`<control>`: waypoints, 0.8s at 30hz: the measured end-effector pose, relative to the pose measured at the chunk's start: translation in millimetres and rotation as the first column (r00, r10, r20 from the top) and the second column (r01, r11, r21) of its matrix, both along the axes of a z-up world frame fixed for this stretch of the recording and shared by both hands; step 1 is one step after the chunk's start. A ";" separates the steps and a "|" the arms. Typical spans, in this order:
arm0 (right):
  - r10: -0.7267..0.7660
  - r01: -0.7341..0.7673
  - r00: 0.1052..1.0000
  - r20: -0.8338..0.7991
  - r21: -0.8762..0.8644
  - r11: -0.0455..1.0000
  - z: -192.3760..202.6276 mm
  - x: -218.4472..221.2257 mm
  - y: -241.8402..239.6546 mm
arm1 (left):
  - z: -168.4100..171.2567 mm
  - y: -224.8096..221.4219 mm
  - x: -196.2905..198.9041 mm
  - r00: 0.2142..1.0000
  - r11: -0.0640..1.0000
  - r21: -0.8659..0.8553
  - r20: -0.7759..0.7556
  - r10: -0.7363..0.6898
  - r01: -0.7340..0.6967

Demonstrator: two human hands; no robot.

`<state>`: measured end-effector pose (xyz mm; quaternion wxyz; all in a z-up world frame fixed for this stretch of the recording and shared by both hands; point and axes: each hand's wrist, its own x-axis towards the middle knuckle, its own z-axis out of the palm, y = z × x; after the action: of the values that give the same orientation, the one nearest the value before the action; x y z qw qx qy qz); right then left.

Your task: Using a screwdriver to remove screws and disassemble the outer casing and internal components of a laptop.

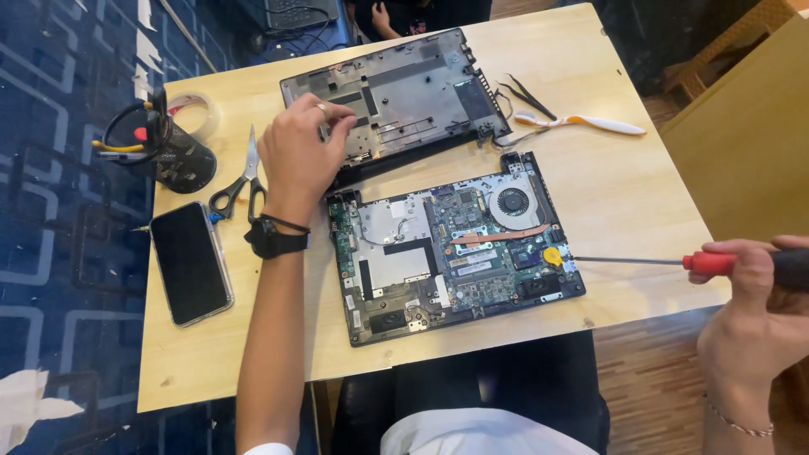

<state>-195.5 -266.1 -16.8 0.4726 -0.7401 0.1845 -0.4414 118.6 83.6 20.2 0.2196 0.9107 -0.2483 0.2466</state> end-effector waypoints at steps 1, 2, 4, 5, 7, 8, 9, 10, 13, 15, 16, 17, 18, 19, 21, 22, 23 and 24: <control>0.006 -0.006 1.000 0.013 0.012 1.000 -2.5 -1.4 -0.6 | -4.9 -3.4 2.6 0.998 0.999 0.023 -0.048 0.028 -0.027; 0.010 -0.010 1.000 0.014 0.012 1.000 -3.9 0.4 -0.6 | -7.4 -3.9 5.9 0.998 0.999 0.023 -0.047 0.032 -0.031; 0.013 -0.013 1.000 0.017 -0.008 1.000 -6.8 0.2 0.1 | -14.6 -5.3 9.9 0.997 1.000 0.009 -0.078 0.029 -0.028; 0.012 -0.012 1.000 0.017 -0.007 1.000 -4.9 0.9 1.4 | -15.9 -3.1 10.7 0.997 1.000 0.010 -0.078 0.028 -0.027; -0.008 0.008 1.000 -0.003 -0.006 1.000 -0.4 1.2 3.2 | -18.5 -0.2 12.0 0.988 0.998 0.046 -0.146 0.056 -0.050; -0.011 0.011 1.000 -0.002 -0.007 1.000 -5.6 1.2 -5.8 | -20.4 4.0 12.6 0.988 0.998 0.045 -0.145 0.052 -0.046; -0.022 0.022 1.000 -0.005 0.004 1.000 -10.5 1.2 -14.9 | -22.4 7.9 13.6 0.994 0.998 0.027 -0.097 0.052 -0.049; -0.033 0.033 0.999 -0.008 0.016 0.999 -15.6 1.1 -24.2 | -24.6 11.6 14.7 0.997 0.999 0.009 -0.049 0.052 -0.052; 0.055 -0.055 0.998 -0.006 -0.141 0.989 10.6 29.7 -32.3 | -17.5 17.2 7.5 0.997 0.998 -0.043 -0.051 0.051 -0.053; 0.003 -0.107 0.970 -0.244 -0.414 0.904 9.6 62.8 -54.1 | -21.6 17.8 6.6 0.998 0.997 -0.062 -0.040 0.041 -0.044; -0.097 -0.230 0.887 -0.452 -0.613 0.756 9.3 79.8 -64.4 | -22.6 19.8 5.9 0.999 0.996 -0.076 -0.027 0.044 -0.046; -0.102 -0.223 0.888 -0.447 -0.616 0.755 10.6 99.3 -53.6 | -23.1 19.2 3.4 0.999 0.996 -0.079 -0.022 0.040 -0.041; -0.178 -0.367 0.708 -0.683 -0.572 0.734 12.2 119.1 -42.7 | -23.3 18.9 1.1 0.999 0.996 -0.077 -0.034 0.043 -0.046; -0.261 -0.488 0.463 -0.847 -0.489 0.723 14.8 140.0 -32.9 | -23.9 17.9 -0.5 0.998 0.996 -0.079 -0.044 0.047 -0.051; -0.229 -0.510 0.457 -0.859 -0.465 0.724 39.1 145.7 -7.3 | -29.6 18.2 1.2 0.993 0.993 -0.065 -0.071 0.090 -0.095; -0.191 -0.537 0.446 -0.875 -0.432 0.724 50.4 149.4 6.2 | -33.2 19.1 2.4 0.985 0.989 -0.043 -0.103 0.137 -0.142; -0.194 -0.538 0.447 -0.873 -0.436 0.721 46.4 159.4 0.1 | -34.5 18.3 3.3 0.985 0.988 -0.048 -0.102 0.138 -0.144; -0.207 -0.529 0.498 -0.842 -0.485 0.696 42.0 169.6 -6.1 | -36.2 17.4 4.3 0.985 0.988 -0.038 -0.090 0.145 -0.148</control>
<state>-25.9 -272.1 25.2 0.0455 -0.9900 0.1333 -0.0021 122.9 101.0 -16.0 0.2317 0.9313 -0.1653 0.2274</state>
